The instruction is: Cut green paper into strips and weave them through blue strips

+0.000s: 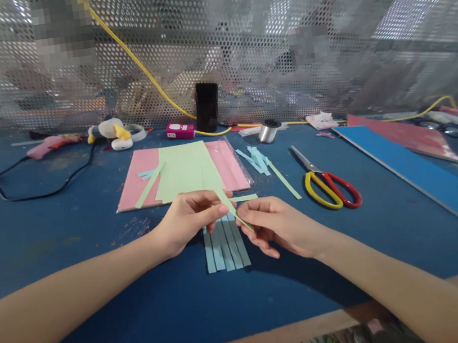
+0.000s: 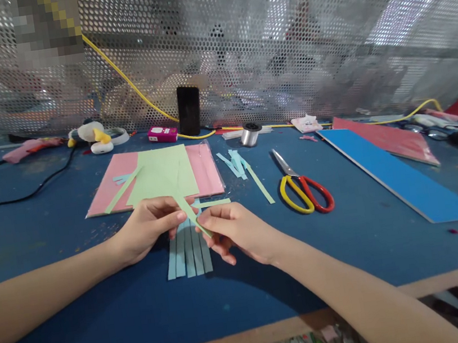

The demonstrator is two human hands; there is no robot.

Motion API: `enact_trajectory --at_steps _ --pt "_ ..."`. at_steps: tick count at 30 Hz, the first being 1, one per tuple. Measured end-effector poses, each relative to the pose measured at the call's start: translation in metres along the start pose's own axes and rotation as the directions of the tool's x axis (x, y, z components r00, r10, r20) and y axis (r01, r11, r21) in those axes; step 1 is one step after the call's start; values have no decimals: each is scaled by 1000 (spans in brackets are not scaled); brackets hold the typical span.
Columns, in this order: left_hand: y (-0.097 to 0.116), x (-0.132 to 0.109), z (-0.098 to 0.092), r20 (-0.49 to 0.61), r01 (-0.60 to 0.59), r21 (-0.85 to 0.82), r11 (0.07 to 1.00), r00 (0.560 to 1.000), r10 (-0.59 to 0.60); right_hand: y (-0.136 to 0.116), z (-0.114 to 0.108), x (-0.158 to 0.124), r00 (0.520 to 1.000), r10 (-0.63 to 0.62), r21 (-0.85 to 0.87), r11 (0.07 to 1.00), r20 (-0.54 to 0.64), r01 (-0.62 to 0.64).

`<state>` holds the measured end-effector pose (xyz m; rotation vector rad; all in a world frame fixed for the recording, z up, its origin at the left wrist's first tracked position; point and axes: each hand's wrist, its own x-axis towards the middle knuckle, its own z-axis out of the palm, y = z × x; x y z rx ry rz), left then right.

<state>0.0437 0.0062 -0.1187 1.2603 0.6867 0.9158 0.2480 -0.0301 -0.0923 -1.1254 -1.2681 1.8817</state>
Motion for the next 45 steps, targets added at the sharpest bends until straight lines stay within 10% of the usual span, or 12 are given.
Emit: enact_trajectory --at_steps 30,45 --pt "-2 1 -3 23 -6 4 1000 1000 6 2 4 -1 998 -30 -64 997 63 34" --pt "3 2 2 -74 0 25 1000 997 2 1 7 -3 955 -260 -360 912 -140 195"
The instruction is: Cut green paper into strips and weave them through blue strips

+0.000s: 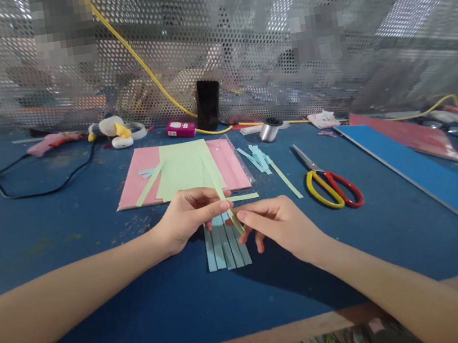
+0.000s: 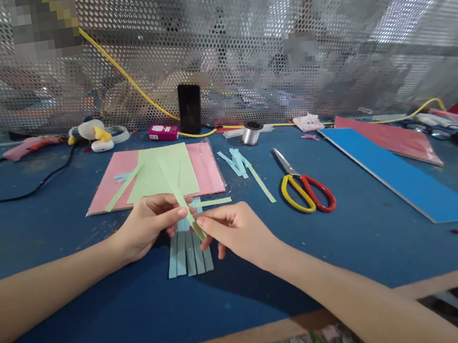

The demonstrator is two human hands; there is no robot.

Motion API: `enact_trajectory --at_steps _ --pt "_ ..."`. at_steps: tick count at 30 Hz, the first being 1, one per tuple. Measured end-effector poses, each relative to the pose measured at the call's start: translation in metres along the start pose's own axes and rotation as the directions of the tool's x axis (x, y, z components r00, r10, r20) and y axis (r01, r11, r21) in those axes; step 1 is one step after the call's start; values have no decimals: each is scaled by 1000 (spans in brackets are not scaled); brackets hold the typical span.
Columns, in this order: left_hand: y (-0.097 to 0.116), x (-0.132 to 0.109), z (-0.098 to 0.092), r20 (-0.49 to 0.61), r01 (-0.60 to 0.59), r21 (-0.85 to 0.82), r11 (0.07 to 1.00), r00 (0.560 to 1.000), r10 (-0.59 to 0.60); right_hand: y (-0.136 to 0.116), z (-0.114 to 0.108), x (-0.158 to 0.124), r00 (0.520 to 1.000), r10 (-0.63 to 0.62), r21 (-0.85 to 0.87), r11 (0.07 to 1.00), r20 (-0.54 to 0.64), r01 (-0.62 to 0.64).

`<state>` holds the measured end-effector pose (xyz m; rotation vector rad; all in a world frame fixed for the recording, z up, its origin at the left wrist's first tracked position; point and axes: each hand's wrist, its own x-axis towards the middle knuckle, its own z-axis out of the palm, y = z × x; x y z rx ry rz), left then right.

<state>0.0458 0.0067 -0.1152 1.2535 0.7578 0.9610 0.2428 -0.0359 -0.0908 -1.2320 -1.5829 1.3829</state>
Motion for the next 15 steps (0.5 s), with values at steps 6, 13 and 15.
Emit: enact_trajectory --at_steps 6,13,15 --pt "1 0 0 8 -6 -4 1000 1000 6 2 -1 -2 1000 4 -62 998 9 -4" --pt "-1 0 -1 -4 10 1 1000 1000 -10 9 0 -4 1000 19 -179 984 1 -19" --pt "-1 0 -1 -4 14 2 1000 1000 -14 7 1 -4 999 33 -175 984 7 -31"
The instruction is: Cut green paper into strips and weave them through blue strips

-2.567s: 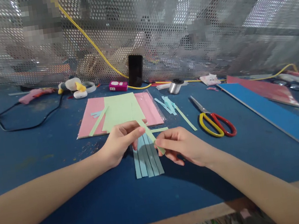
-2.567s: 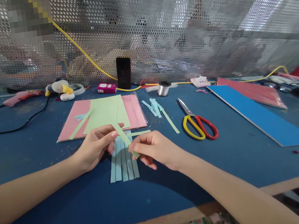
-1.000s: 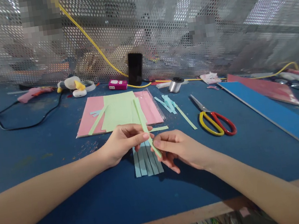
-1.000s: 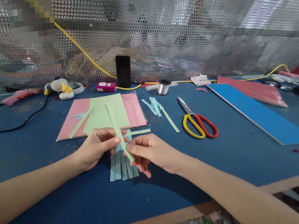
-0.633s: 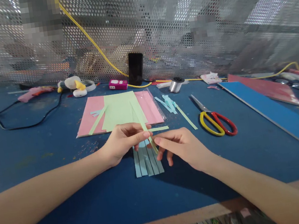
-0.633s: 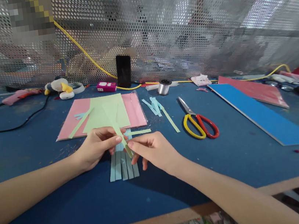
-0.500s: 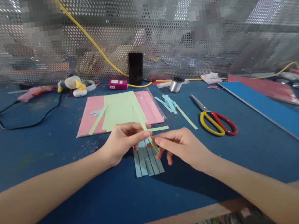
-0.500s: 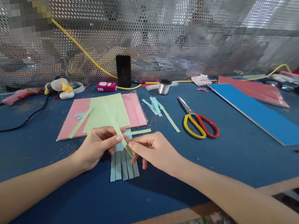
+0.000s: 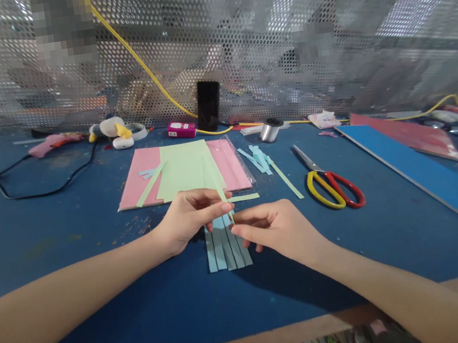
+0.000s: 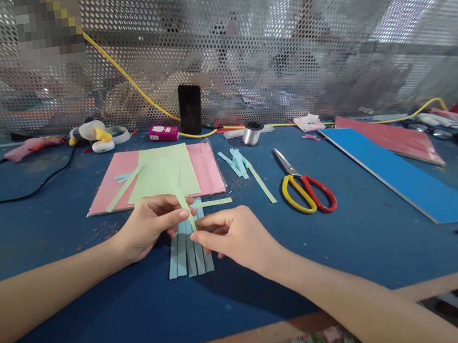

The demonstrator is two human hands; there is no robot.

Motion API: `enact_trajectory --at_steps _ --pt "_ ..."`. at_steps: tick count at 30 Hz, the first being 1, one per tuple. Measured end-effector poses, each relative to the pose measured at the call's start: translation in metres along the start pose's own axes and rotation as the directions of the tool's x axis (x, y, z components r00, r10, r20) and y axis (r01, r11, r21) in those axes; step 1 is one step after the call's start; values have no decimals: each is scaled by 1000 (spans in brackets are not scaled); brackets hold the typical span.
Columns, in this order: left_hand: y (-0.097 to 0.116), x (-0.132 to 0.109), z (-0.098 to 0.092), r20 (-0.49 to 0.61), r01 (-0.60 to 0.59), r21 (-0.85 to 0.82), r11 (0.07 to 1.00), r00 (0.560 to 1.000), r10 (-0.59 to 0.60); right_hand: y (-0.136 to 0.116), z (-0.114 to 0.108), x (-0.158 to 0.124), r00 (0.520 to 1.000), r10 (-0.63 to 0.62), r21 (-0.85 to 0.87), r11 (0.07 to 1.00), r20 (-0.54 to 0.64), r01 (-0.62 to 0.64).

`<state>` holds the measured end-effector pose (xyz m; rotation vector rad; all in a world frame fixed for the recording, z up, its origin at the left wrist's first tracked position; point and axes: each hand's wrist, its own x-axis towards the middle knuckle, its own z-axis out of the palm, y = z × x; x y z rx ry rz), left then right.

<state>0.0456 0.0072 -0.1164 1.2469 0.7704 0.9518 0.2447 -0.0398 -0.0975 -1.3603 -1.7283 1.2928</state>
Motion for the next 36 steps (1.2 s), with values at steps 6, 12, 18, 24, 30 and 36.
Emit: enact_trajectory --at_steps 6,12,18,24,30,36 --pt "0 0 -1 13 -7 4 1000 1000 7 -4 -1 2 999 38 96 995 35 -42" --pt "-2 1 -3 60 -38 -2 999 997 38 -4 -2 4 993 52 200 977 107 -72" --pt "-4 -2 -1 21 5 6 1000 1000 -5 -2 -1 5 997 35 207 977 67 -49" --pt "22 7 -7 -228 -22 165 986 972 60 1 -12 11 992 -10 210 977 -126 36" --pt "43 36 -63 -338 119 698 706 924 178 3 -25 15 973 -57 294 948 -223 123" --pt "33 44 -81 -156 81 979 188 890 428 2 -25 13 991 -53 477 872 -125 107"
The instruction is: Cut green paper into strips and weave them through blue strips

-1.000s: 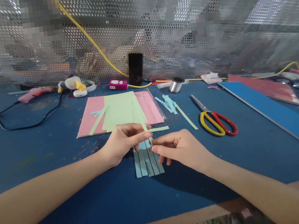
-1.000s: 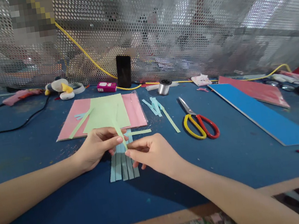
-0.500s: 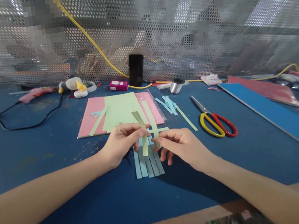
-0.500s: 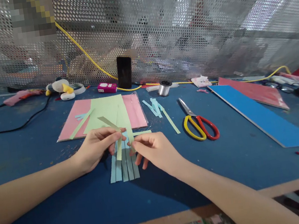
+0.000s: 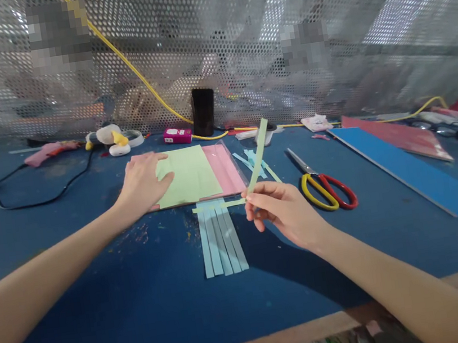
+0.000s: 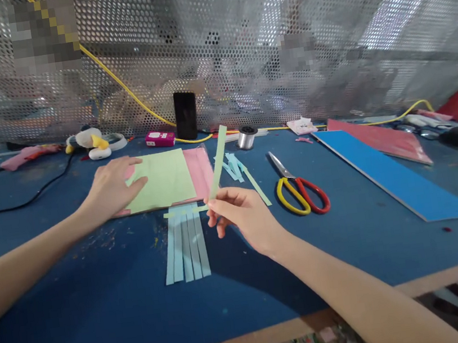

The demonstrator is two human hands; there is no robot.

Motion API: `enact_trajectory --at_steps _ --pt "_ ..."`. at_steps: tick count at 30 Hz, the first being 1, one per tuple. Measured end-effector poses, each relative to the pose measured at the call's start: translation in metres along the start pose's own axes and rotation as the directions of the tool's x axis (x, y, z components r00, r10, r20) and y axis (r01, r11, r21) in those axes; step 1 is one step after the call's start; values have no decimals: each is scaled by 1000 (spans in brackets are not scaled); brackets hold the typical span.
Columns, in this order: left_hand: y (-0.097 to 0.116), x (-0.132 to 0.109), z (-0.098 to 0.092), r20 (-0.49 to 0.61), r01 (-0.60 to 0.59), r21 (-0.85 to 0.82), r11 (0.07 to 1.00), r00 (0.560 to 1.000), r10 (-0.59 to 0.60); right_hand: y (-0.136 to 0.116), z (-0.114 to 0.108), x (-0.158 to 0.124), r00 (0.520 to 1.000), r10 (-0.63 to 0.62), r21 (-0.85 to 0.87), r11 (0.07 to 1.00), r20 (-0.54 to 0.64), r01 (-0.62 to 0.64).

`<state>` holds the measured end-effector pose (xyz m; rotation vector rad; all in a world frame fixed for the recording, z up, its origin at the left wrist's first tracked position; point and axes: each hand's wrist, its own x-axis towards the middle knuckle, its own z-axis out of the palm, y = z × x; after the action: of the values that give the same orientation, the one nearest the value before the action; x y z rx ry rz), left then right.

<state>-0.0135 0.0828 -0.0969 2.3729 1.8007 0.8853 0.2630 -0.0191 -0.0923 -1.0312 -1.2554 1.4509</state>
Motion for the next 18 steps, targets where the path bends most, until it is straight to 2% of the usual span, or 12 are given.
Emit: enact_trajectory --at_steps 1,2,3,4,6,7,9,11,14,18 --pt "9 -5 -2 -42 -59 -23 998 997 58 0 1 0 1000 9 27 1000 23 -9" --pt "20 -11 -6 -8 -90 -103 991 996 90 1 1 0 999 21 51 998 46 -23" --pt "33 -18 -10 103 -82 -207 975 989 106 1 2 0 997 32 71 997 67 -37" --pt "47 -27 -15 251 -44 -294 955 960 122 1 3 -1 996 38 89 995 84 -45" --pt "71 -43 -22 495 64 -439 896 849 182 1 5 -1 992 40 107 993 117 -52" --pt "80 -50 -25 579 138 -497 857 788 209 1 6 -2 989 39 104 993 143 -54" --pt "90 -60 -26 668 268 -588 763 694 270 1 6 -2 971 49 65 996 232 -66" --pt "92 -63 -24 702 357 -630 690 642 309 2 6 -3 949 62 20 997 308 -72" --pt "89 -62 -19 730 446 -634 632 615 298 3 4 -3 945 80 -8 997 316 -82" --pt "87 -62 -15 737 492 -629 601 623 261 0 6 -4 951 89 -87 994 295 -66"
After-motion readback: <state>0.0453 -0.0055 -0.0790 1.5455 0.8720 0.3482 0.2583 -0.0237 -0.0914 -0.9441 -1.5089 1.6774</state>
